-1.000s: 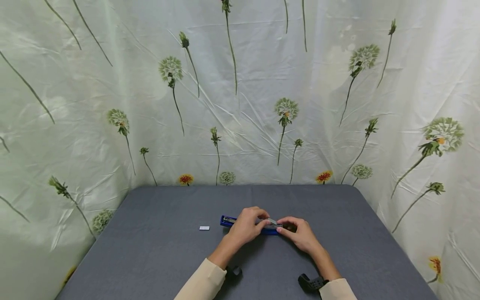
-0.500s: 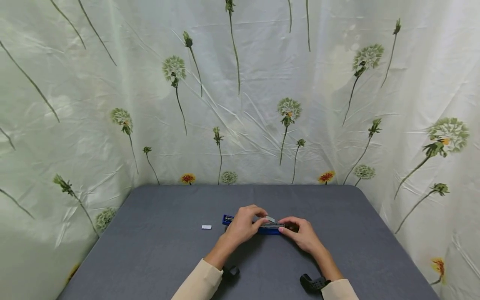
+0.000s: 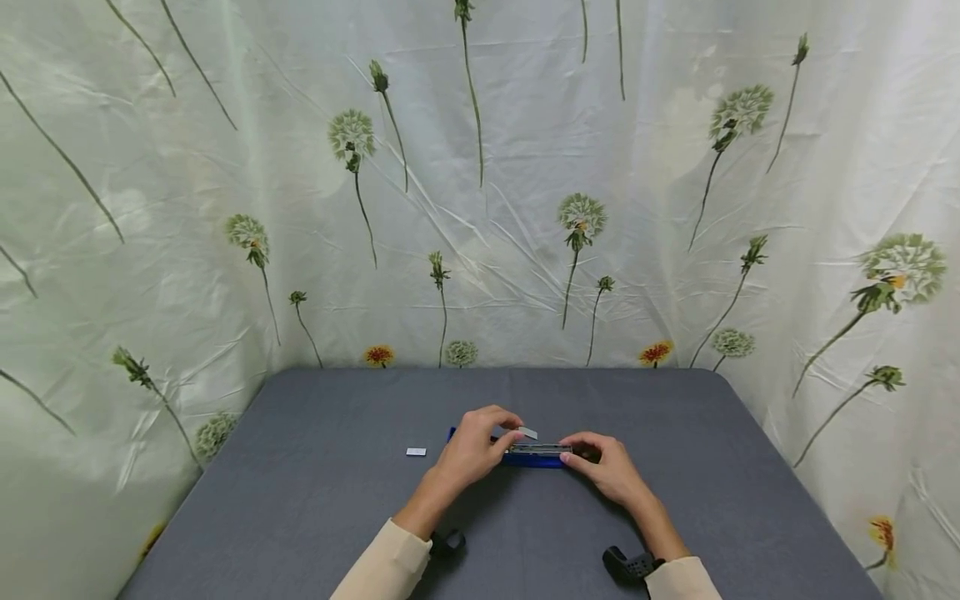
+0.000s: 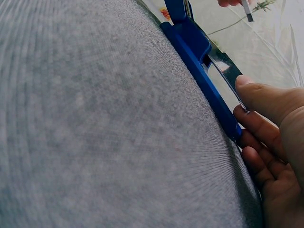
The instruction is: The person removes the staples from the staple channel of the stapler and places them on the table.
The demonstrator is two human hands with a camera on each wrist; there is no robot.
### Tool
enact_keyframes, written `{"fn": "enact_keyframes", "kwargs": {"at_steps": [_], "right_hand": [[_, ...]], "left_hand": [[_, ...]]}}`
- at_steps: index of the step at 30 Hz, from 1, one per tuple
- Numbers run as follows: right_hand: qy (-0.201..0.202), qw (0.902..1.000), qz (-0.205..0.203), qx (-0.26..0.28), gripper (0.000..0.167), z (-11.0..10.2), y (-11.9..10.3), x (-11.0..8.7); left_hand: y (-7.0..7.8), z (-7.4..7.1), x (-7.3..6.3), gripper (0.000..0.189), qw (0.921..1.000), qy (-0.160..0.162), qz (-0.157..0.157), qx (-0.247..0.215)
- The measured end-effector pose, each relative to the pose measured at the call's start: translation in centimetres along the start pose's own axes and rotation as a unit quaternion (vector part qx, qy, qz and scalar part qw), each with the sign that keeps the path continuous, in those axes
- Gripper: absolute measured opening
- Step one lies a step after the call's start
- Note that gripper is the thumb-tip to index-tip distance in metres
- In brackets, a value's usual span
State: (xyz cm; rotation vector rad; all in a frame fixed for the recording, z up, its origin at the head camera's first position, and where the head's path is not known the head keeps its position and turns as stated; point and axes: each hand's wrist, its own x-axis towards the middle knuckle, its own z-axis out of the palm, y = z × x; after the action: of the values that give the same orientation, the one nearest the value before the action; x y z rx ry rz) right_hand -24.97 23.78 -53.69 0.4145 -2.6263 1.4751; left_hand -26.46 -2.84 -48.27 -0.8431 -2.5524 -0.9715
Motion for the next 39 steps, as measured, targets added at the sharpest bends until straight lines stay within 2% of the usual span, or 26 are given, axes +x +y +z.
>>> {"fn": "enact_keyframes", "kwargs": {"at_steps": [7,16,24,39], "right_hand": [[0.005,1.0000,-0.008,0.000,0.019,0.0,0.1,0.0],[0.005,1.0000,-0.004,-0.006,0.018,-0.1,0.1,0.0],[-0.003,1.0000,-0.004,-0.001,0.019,-0.1,-0.1,-0.1],[0.000,0.9999,-0.003,-0.012,0.019,-0.1,-0.2,-0.1]], "left_hand": [[-1.1,-0.9,-0.7,0.015,0.9995,0.013,-0.003,-0.027],[-2.2,-2.5,-1.8,0.014,0.9991,0.037,-0.012,-0.016],[-3.1,-4.0,-2.7,0.014,0.9977,0.056,-0.037,-0.005],[-5.8,-7.8,-4.7,0.015,0.9920,0.118,-0.041,0.017]]}}
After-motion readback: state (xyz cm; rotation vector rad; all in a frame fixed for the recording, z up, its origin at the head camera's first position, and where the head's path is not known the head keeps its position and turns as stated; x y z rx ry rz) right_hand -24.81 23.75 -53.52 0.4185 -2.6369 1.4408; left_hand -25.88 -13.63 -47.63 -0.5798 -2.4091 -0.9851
